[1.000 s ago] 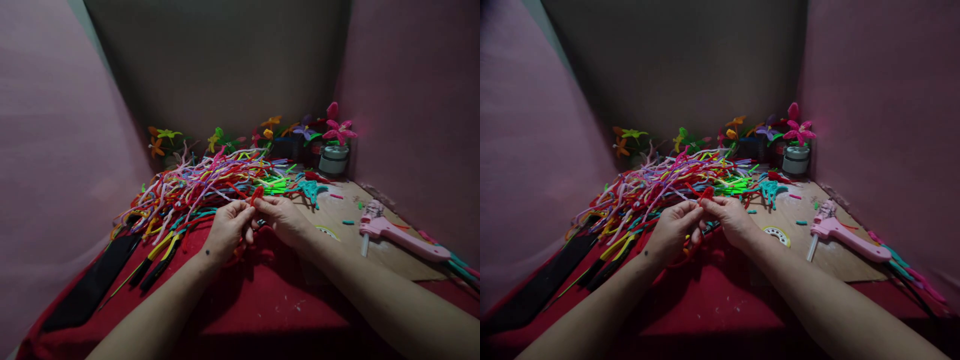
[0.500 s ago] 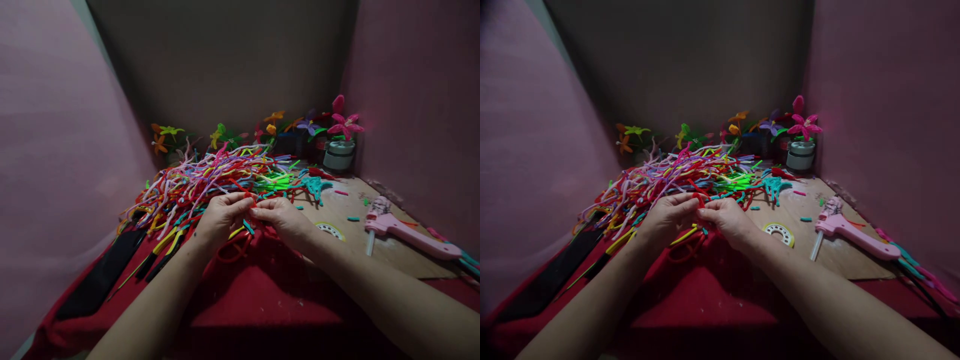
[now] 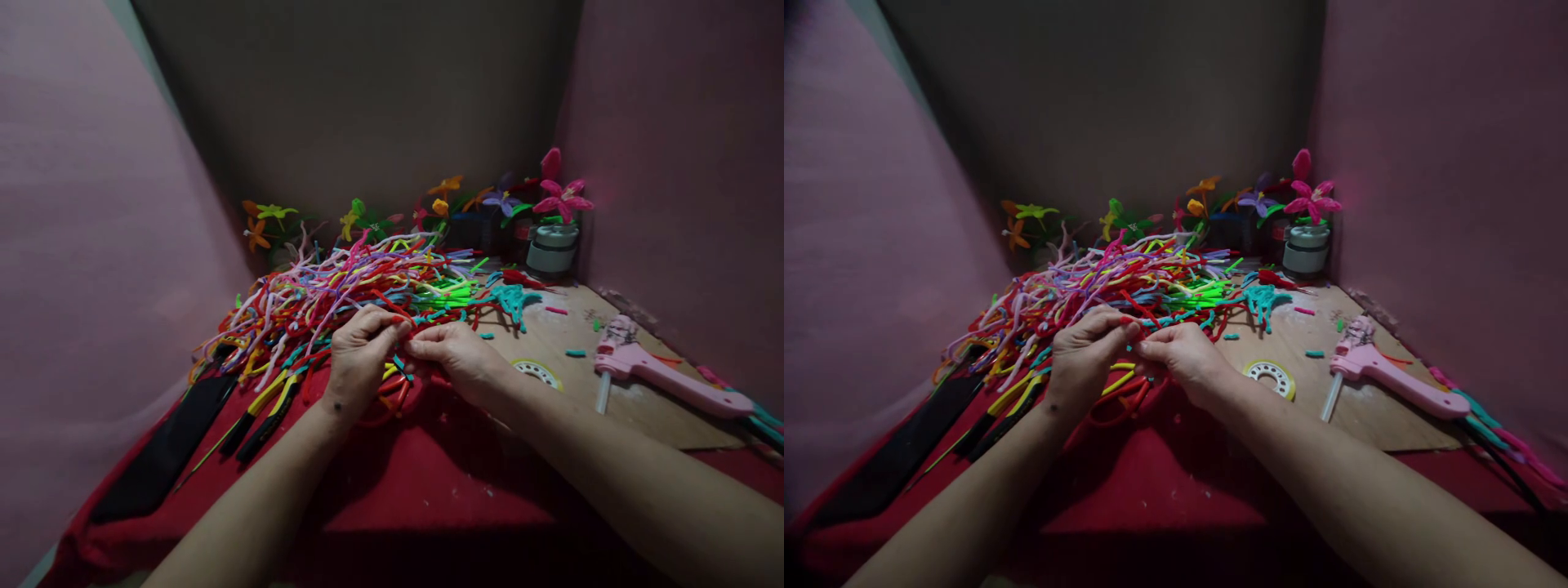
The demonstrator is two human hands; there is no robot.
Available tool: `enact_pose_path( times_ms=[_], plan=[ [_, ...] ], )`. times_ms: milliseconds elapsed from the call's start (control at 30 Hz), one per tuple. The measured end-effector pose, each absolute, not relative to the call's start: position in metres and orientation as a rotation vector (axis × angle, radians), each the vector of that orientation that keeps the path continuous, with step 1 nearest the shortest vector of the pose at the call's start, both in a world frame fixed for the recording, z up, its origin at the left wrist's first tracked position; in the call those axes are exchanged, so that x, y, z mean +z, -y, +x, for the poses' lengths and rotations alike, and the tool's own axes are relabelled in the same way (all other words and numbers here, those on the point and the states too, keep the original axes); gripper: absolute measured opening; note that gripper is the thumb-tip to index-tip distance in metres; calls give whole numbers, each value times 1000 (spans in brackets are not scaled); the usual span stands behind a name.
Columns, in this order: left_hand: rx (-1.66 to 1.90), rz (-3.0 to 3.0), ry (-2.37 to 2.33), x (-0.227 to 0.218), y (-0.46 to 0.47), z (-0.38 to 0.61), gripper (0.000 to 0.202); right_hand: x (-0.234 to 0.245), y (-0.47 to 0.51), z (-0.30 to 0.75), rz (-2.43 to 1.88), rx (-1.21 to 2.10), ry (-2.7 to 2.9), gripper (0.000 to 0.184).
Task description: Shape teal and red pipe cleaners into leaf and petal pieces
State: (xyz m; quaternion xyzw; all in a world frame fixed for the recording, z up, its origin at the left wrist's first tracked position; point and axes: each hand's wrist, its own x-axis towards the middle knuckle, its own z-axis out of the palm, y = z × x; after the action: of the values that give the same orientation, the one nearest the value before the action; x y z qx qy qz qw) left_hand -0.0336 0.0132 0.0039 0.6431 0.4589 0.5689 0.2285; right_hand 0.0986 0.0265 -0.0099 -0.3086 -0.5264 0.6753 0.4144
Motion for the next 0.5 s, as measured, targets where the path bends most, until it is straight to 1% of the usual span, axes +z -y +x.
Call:
enact_pose_path(
  times_ms=[167, 300, 367, 500],
  plan=[
    [1219, 1418, -1141, 6, -23, -44, 20, -7, -26, 99, -710, 1687, 1321, 9],
    [1079, 1445, -1116, 8, -21, -42, 16, -9, -26, 99, -801, 1690, 1297, 10],
    [1110, 1567, -1176, 6, -18, -38, 12, -11, -26, 99, -861, 1680, 1283, 11],
    [1386, 2050, -1331, -2, -16, -34, 12, -12, -26, 98, -946, 1640, 1321, 13]
  ],
)
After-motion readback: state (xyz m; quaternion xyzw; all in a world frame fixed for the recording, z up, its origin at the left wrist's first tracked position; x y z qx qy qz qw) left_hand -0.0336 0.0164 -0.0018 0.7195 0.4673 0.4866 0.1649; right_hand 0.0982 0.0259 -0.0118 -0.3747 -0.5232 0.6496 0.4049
